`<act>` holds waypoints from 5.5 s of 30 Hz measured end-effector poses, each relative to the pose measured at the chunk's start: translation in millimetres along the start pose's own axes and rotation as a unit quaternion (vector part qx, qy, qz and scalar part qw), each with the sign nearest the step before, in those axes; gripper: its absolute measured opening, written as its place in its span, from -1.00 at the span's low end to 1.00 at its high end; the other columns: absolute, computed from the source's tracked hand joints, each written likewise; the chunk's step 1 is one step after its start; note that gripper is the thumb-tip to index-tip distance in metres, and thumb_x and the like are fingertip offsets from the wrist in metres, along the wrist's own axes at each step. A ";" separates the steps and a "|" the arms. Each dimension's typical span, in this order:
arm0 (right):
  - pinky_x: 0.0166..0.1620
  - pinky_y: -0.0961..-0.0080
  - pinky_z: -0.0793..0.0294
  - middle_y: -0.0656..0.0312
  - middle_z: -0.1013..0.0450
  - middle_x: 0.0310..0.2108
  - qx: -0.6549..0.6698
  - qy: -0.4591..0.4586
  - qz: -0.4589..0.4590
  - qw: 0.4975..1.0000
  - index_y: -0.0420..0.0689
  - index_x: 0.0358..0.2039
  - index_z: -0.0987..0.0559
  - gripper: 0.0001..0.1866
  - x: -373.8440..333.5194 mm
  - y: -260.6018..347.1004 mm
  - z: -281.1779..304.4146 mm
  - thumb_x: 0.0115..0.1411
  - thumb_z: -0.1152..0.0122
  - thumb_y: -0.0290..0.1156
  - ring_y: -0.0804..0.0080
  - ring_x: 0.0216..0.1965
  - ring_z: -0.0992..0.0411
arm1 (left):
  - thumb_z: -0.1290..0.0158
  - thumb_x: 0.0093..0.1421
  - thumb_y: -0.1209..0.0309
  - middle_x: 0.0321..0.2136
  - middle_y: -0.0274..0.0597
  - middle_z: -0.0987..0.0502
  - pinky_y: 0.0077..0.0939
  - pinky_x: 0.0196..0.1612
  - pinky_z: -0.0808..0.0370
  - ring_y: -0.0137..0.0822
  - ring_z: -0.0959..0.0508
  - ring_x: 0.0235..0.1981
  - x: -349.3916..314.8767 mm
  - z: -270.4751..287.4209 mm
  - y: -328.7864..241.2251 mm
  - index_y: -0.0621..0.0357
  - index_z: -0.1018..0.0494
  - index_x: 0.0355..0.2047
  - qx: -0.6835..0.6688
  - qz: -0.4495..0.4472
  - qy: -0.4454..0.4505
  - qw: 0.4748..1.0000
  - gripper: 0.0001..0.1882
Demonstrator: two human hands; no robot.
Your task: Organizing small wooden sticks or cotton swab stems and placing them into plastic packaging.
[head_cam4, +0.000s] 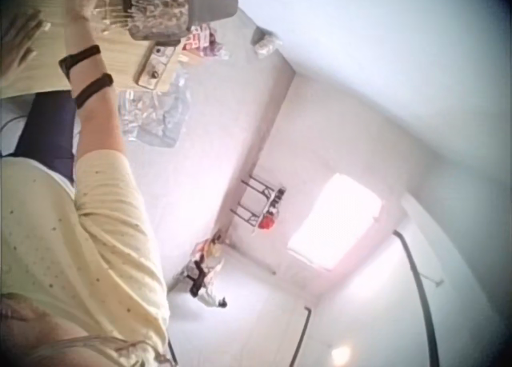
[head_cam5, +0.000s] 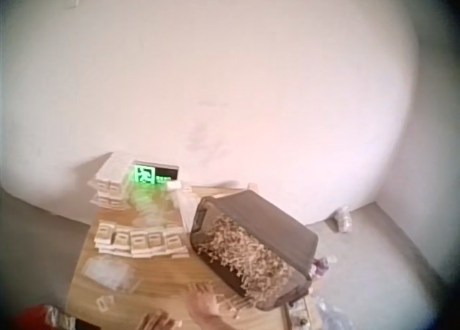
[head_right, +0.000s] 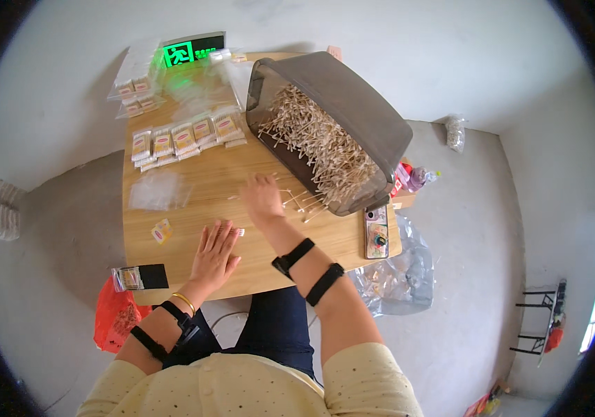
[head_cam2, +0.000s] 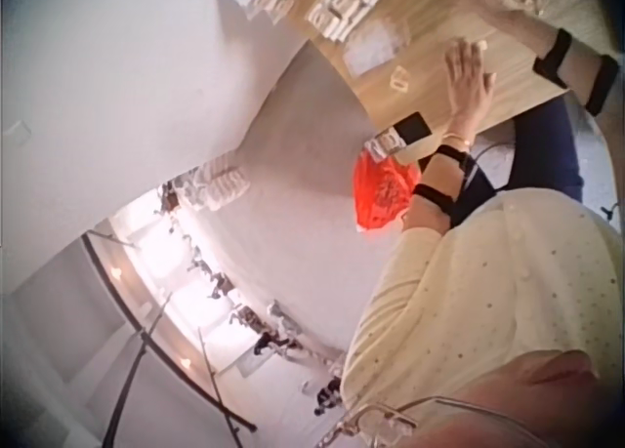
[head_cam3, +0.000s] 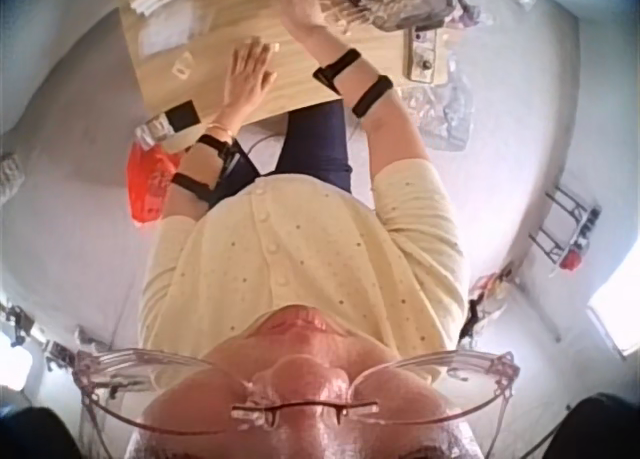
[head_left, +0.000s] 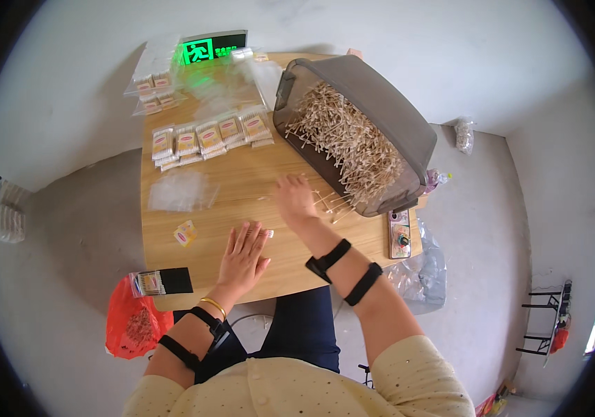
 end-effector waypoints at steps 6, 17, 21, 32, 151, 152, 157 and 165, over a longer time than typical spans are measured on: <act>0.02 0.16 -0.44 0.16 -0.50 -0.20 0.225 -0.090 -0.088 0.966 -0.05 -0.22 -0.64 -0.80 -2.3 32.3 22.5 0.09 -0.34 -0.44 0.10 -0.05 -0.46 | 0.00 0.37 0.09 0.49 -0.03 -0.05 0.13 0.52 0.09 0.05 0.04 0.52 -7.8 0.2 0.7 0.12 -0.08 0.47 -0.007 0.013 0.006 1.000 -0.24; 0.22 -0.01 -0.27 0.12 -0.32 0.21 0.193 -0.047 -0.135 0.971 -0.08 0.18 -0.45 -0.36 -95.6 -24.4 23.0 0.08 -0.43 -0.29 -0.02 0.20 -0.26 | 0.06 0.42 0.10 0.50 0.07 0.02 0.03 0.53 0.12 0.03 0.07 0.54 76.9 25.0 41.7 0.27 -0.01 0.47 0.010 0.071 -0.028 0.997 -0.23; 0.26 0.01 -0.25 0.10 -0.31 0.22 0.194 -0.021 -0.145 0.970 -0.07 0.22 -0.42 -0.33 -76.1 -17.8 11.8 0.09 -0.41 -0.32 -0.02 0.25 -0.24 | 0.12 0.44 0.04 0.51 0.03 0.02 0.00 0.54 0.12 -0.05 0.07 0.54 79.2 17.4 47.8 0.26 0.00 0.48 0.027 0.039 0.052 0.998 -0.23; 0.41 0.01 -0.13 0.18 -0.21 0.40 0.209 -0.015 0.024 0.978 0.15 0.35 -0.39 -0.26 -19.8 -1.1 -2.0 0.12 -0.28 -0.46 0.03 0.39 -0.15 | 0.12 0.41 -0.07 0.51 -0.03 0.01 -0.01 0.54 0.13 -0.10 0.04 0.54 15.6 9.4 35.1 0.21 -0.02 0.48 0.050 -0.008 0.047 0.998 -0.18; 0.09 0.11 -0.33 0.29 -0.44 -0.14 0.268 -0.062 -0.094 0.957 0.03 -0.36 -0.66 -0.89 -52.0 -18.9 4.8 0.08 -0.43 -0.36 0.13 0.04 -0.35 | 0.15 0.43 -0.02 0.50 0.07 0.02 0.00 0.54 0.16 -0.02 0.06 0.54 -2.2 17.5 -4.5 0.34 0.05 0.48 -0.013 0.016 0.027 0.999 -0.16; 0.09 0.12 -0.34 0.29 -0.45 -0.14 0.271 -0.050 -0.094 0.957 0.03 -0.36 -0.66 -0.90 -50.3 -10.4 3.5 0.08 -0.43 -0.37 0.13 0.04 -0.35 | 0.15 0.43 -0.01 0.51 0.08 0.03 0.01 0.54 0.16 -0.02 0.07 0.54 2.0 20.2 -4.6 0.34 0.06 0.48 -0.015 0.025 0.021 0.999 -0.16; 0.11 0.14 -0.35 0.26 -0.45 -0.11 0.302 -0.015 -0.095 0.948 0.04 -0.28 -0.68 -0.85 -43.2 19.8 -4.7 0.09 -0.40 -0.41 0.11 0.06 -0.35 | 0.12 0.43 0.00 0.51 0.05 0.03 0.07 0.53 0.16 0.02 0.07 0.54 19.2 19.1 5.2 0.30 0.03 0.48 0.017 0.025 -0.012 0.999 -0.18; 0.10 0.13 -0.36 0.24 -0.43 -0.10 0.279 -0.059 -0.097 0.954 0.05 -0.19 -0.64 -0.76 -63.6 -20.8 4.1 0.10 -0.36 -0.46 0.11 0.05 -0.35 | 0.13 0.43 -0.06 0.51 0.05 0.03 0.01 0.53 0.15 0.01 0.06 0.53 25.4 3.5 20.5 0.30 0.03 0.48 0.050 0.041 0.045 0.997 -0.15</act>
Point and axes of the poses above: each hand's wrist, its own x-axis towards the middle knuckle, its own z-axis out of the back of the hand, y = z × x, the point moved 3 cm from there along x, towards the middle knuckle
